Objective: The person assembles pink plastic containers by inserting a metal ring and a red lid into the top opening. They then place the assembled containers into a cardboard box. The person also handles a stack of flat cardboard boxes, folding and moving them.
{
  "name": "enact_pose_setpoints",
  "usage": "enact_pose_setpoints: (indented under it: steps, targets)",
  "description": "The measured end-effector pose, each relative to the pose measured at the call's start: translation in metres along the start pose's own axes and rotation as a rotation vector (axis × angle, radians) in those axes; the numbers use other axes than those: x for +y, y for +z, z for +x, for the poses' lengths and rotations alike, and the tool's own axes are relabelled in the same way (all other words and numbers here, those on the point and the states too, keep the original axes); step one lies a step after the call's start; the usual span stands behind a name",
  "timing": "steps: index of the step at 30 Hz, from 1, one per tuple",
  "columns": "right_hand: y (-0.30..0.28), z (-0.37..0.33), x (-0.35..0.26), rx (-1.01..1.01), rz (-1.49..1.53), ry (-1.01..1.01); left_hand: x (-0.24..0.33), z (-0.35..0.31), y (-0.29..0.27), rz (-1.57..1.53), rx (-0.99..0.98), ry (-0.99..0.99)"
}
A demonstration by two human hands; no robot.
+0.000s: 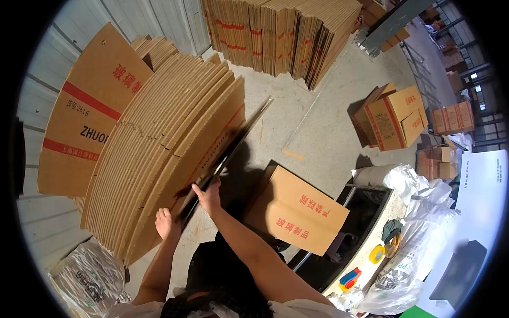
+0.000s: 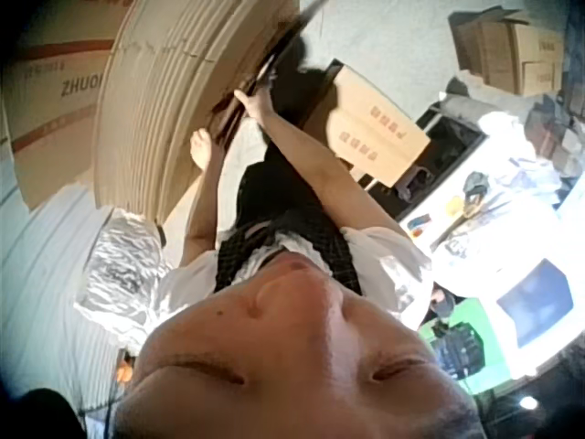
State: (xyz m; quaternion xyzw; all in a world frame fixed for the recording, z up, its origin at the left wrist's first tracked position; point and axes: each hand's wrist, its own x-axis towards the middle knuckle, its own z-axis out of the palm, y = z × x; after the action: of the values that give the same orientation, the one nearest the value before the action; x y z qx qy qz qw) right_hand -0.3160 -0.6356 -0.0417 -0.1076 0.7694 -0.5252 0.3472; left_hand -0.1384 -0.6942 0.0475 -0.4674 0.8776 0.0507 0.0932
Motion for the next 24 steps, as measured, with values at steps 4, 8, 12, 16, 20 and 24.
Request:
enact_pose_setpoints:
  steps: [4,8,12,16,20,24]
  targets:
    - [-0.036,-0.034,0.011,-0.141,0.181,0.072,-0.017,-0.019,0.033,-0.171,-0.185,-0.076]
    - [-0.058,-0.034,0.025,-0.341,-0.015,0.187,-0.037,-0.016,0.064,0.015,-0.199,0.122]
    - [-0.145,-0.068,-0.134,-0.327,-0.279,0.051,-0.035,0.011,-0.088,-0.093,0.151,0.226]
    - [-0.279,-0.130,-0.239,-0.206,-0.455,-0.244,0.020,0.027,-0.271,-0.117,0.282,0.446]
    - [-0.429,-0.175,-0.242,-0.358,-0.354,-0.294,0.074,0.101,-0.335,-0.165,0.240,0.547]
    - [-0.575,-0.268,-0.251,-0.148,-0.320,0.040,0.192,0.135,-0.372,-0.286,0.210,0.531]
